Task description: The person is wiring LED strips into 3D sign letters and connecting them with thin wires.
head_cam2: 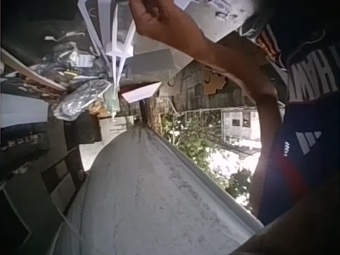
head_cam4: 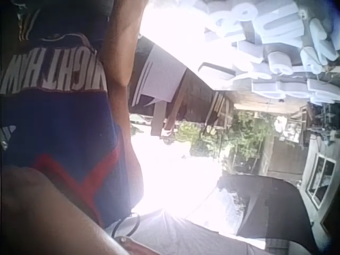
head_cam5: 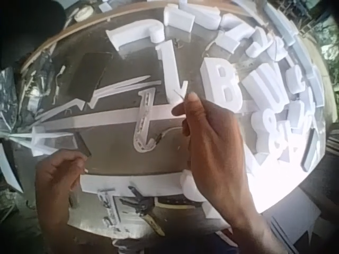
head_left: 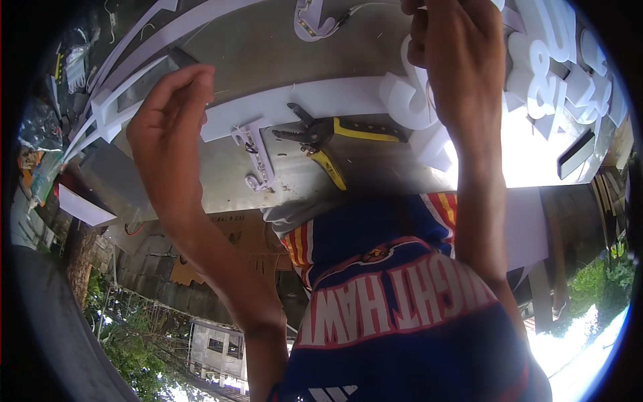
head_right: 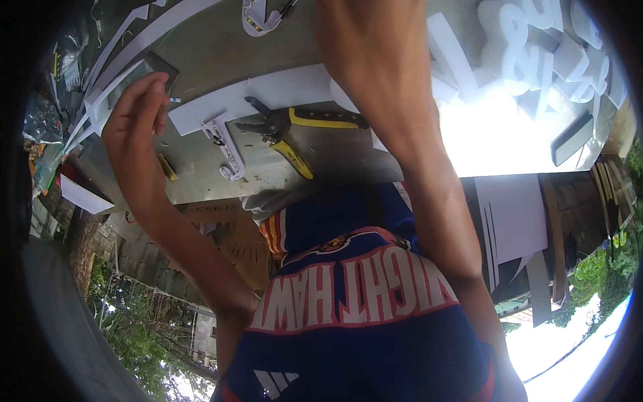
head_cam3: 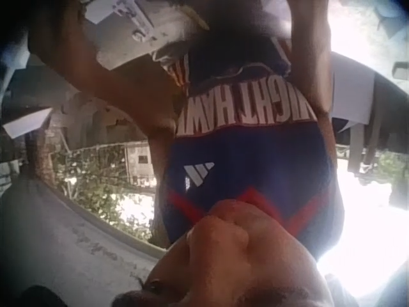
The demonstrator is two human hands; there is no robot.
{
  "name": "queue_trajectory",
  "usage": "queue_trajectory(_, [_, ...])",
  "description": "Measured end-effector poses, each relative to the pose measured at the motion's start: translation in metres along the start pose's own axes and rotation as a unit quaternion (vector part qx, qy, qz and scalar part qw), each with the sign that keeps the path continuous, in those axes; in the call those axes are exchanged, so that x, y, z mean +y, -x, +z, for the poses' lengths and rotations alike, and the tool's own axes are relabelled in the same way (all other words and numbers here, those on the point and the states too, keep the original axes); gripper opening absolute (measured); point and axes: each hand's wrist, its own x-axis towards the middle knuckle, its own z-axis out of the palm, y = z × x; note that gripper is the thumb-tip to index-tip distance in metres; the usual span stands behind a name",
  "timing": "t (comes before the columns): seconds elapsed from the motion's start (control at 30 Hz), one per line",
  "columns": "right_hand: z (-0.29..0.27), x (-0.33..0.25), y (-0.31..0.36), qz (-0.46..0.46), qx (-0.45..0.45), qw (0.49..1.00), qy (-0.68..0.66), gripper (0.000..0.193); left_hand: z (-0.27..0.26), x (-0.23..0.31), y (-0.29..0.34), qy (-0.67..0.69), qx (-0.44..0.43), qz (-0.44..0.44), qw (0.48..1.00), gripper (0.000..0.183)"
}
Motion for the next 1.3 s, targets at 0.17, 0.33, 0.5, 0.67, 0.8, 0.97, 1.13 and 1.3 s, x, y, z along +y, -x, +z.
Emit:
queue_trajectory(0.17, [-0.009, -0.027, 0.000, 0.066, -0.242, 0.963, -0.099, 0.029, -0.027, -0.052, 0.052, 0.016, 0.108, -0.050, 0.993, 0.016])
queue_trajectory(0.33, [0.037, 0.022, 0.024, -0.159, -0.383, 0.909, -0.029, 0.019, -0.008, -0.088, 0.072, 0.068, 0.109, -0.062, 0.990, 0.011])
queue_trajectory(0.5, [0.055, 0.018, 0.019, -0.201, -0.446, 0.863, 0.124, 0.019, 0.005, -0.102, 0.061, 0.141, 0.114, -0.062, 0.982, 0.014])
queue_trajectory(0.67, [0.072, 0.008, 0.014, -0.209, -0.483, 0.842, 0.119, 0.019, 0.013, -0.102, 0.056, 0.127, 0.106, -0.059, 0.984, 0.014])
queue_trajectory(0.8, [0.083, 0.008, 0.015, -0.207, -0.500, 0.828, 0.146, 0.022, 0.020, -0.106, 0.054, 0.144, 0.114, -0.037, 0.982, 0.011])
queue_trajectory(0.97, [0.083, 0.008, 0.018, -0.173, -0.471, 0.858, 0.106, 0.022, 0.046, -0.097, 0.073, -0.044, 0.226, 0.050, 0.972, 0.038])
queue_trajectory(1.13, [0.069, 0.028, 0.018, -0.200, -0.452, 0.864, 0.093, 0.019, 0.080, -0.105, 0.100, -0.138, 0.255, 0.027, 0.957, 0.060])
queue_trajectory(1.3, [0.045, 0.023, 0.033, -0.210, -0.420, 0.879, 0.076, 0.017, 0.082, -0.118, 0.100, -0.149, 0.230, 0.016, 0.961, 0.055])
